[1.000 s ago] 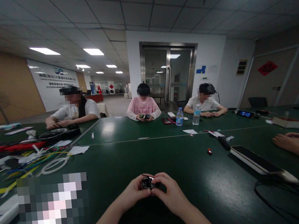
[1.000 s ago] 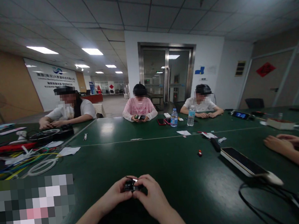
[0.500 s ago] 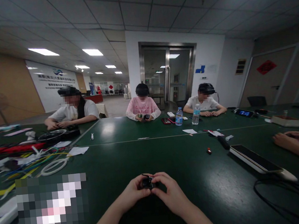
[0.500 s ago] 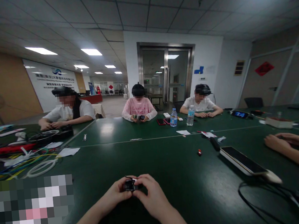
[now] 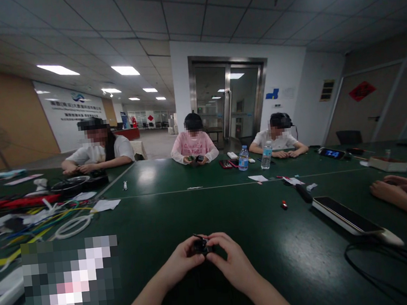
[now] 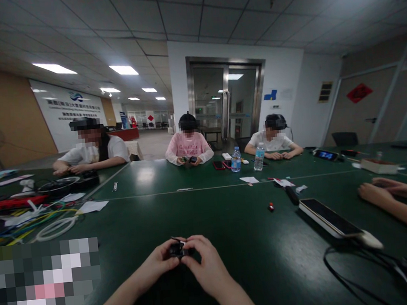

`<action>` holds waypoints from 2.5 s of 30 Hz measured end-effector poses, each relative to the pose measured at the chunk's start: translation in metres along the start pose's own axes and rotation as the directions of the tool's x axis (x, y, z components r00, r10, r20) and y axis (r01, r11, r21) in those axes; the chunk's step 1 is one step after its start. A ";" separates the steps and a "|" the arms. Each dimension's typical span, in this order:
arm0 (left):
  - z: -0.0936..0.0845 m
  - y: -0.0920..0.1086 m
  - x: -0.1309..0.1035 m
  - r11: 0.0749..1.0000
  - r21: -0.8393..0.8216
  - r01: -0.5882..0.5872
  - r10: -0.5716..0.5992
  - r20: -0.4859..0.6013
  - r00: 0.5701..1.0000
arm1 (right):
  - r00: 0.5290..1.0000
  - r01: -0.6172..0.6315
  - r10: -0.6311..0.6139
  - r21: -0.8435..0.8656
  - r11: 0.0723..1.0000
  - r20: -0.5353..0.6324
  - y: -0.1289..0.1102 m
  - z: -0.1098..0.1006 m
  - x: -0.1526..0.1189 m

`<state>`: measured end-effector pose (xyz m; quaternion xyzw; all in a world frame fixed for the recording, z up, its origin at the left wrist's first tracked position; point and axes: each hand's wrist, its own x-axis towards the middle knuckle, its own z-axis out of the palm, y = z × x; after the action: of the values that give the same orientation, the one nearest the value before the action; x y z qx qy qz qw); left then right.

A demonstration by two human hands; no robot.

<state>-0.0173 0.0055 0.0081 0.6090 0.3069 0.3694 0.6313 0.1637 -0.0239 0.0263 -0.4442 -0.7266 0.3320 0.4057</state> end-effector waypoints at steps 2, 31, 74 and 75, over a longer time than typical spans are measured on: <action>0.000 -0.001 0.000 1.000 -0.010 0.007 -0.007 -0.017 1.000 | 1.000 0.005 -0.005 0.005 1.000 -0.021 0.001 0.000 0.001; -0.002 -0.002 -0.002 0.992 -0.126 0.030 -0.033 -0.021 0.999 | 0.856 -0.058 0.281 0.458 0.887 -0.435 0.033 -0.027 0.010; 0.000 -0.004 0.001 1.000 -0.023 -0.015 0.015 0.005 1.000 | 0.998 -0.029 0.027 -0.029 0.999 -0.052 0.008 0.007 0.006; 0.000 -0.004 0.001 1.000 -0.021 -0.010 0.011 0.007 1.000 | 0.999 -0.031 0.029 -0.038 0.999 -0.043 0.008 0.007 0.006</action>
<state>-0.0164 0.0062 0.0041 0.6051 0.2974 0.3738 0.6369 0.1592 -0.0164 0.0184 -0.4697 -0.7173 0.3146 0.4074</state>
